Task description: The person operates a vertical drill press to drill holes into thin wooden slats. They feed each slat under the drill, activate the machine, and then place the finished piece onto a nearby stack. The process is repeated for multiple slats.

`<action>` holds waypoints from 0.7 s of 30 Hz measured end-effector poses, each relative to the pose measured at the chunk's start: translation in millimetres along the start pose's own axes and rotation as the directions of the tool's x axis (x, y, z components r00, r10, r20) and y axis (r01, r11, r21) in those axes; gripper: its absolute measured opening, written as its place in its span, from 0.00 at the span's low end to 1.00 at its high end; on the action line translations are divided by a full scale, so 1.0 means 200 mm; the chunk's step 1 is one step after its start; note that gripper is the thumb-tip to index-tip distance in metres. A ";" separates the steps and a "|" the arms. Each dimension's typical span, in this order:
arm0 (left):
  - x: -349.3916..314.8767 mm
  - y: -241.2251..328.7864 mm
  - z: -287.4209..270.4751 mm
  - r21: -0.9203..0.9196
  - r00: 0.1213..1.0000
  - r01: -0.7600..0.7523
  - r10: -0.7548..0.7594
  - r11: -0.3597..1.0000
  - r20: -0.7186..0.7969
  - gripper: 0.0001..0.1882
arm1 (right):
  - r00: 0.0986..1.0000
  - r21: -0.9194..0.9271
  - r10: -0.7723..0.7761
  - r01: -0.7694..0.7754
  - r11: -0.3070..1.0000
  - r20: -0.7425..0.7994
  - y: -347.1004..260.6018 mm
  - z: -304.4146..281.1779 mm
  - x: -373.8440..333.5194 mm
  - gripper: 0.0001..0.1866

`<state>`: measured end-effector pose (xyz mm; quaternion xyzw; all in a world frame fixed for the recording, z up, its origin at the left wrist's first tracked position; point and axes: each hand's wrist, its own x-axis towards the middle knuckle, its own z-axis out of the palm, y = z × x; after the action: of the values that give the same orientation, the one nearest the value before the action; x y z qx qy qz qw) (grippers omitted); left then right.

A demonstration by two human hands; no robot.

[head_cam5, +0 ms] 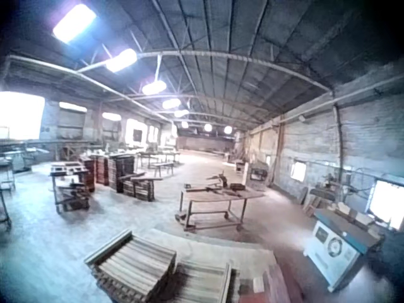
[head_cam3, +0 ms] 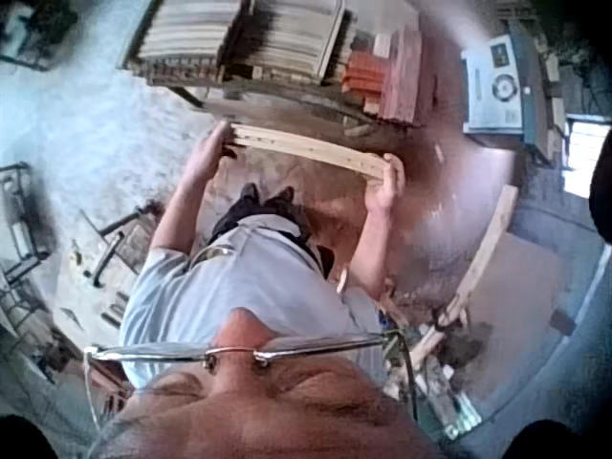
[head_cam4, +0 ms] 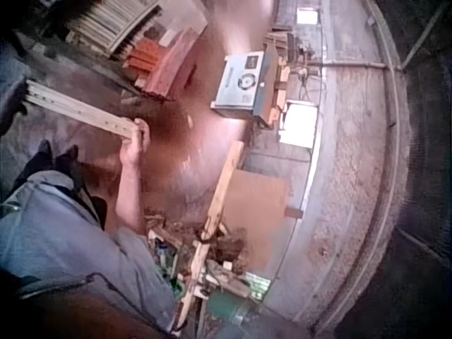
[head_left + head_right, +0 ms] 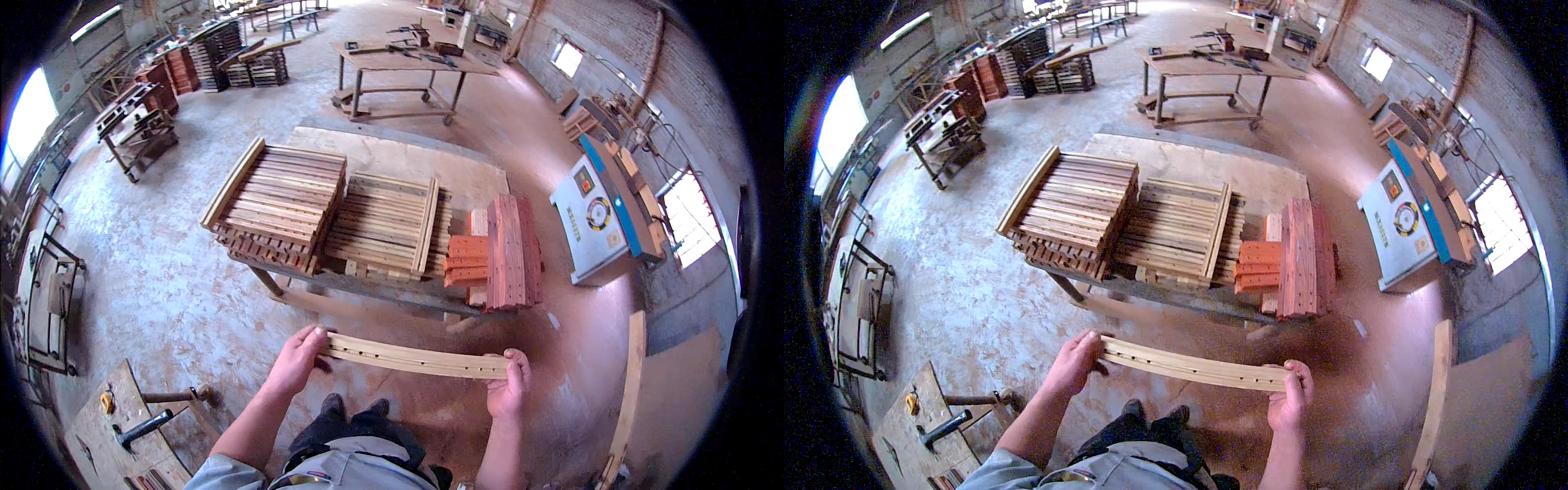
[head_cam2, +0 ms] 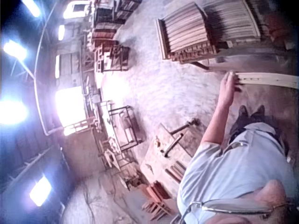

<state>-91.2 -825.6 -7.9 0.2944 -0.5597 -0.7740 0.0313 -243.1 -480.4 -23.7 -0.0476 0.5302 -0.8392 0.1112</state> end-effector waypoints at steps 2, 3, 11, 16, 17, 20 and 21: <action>0.01 0.03 0.09 0.586 0.885 -0.311 0.452 0.748 -0.107 0.21 | 0.999 -0.033 0.025 -0.025 0.999 -0.021 -0.01 -0.01 0.04 0.10; -0.01 0.07 0.14 0.852 0.723 -0.386 0.690 0.353 0.041 0.24 | 0.999 -0.034 0.039 -0.039 0.999 -0.008 -0.01 0.00 0.06 0.10; 0.04 0.12 0.37 0.799 0.728 -0.601 0.403 -0.013 0.554 0.25 | 0.991 0.009 0.081 -0.083 0.997 0.110 0.17 0.09 0.17 0.17; 0.22 0.31 0.23 0.972 0.959 -0.156 0.261 0.175 0.107 0.13 | 0.987 0.024 0.157 -0.157 0.987 -0.021 0.07 0.11 0.23 0.23; 0.30 0.32 0.13 0.970 0.952 -0.078 0.307 0.228 0.005 0.15 | 0.981 0.022 0.188 -0.187 0.982 -0.043 0.08 0.08 0.24 0.22; 0.50 0.44 -0.16 0.922 0.867 -0.006 0.461 0.387 -0.188 0.17 | 0.965 0.024 0.206 -0.205 0.978 -0.164 0.15 -0.01 0.27 0.14; 0.55 0.50 -0.23 0.901 0.846 -0.006 0.483 0.435 -0.227 0.18 | 0.948 0.011 0.228 -0.231 0.973 -0.222 0.17 -0.01 0.27 0.12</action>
<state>-188.7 -943.2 25.4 0.3522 -0.8874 -0.2712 0.1223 -292.3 -505.4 -56.7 0.1073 0.5474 -0.8167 0.1479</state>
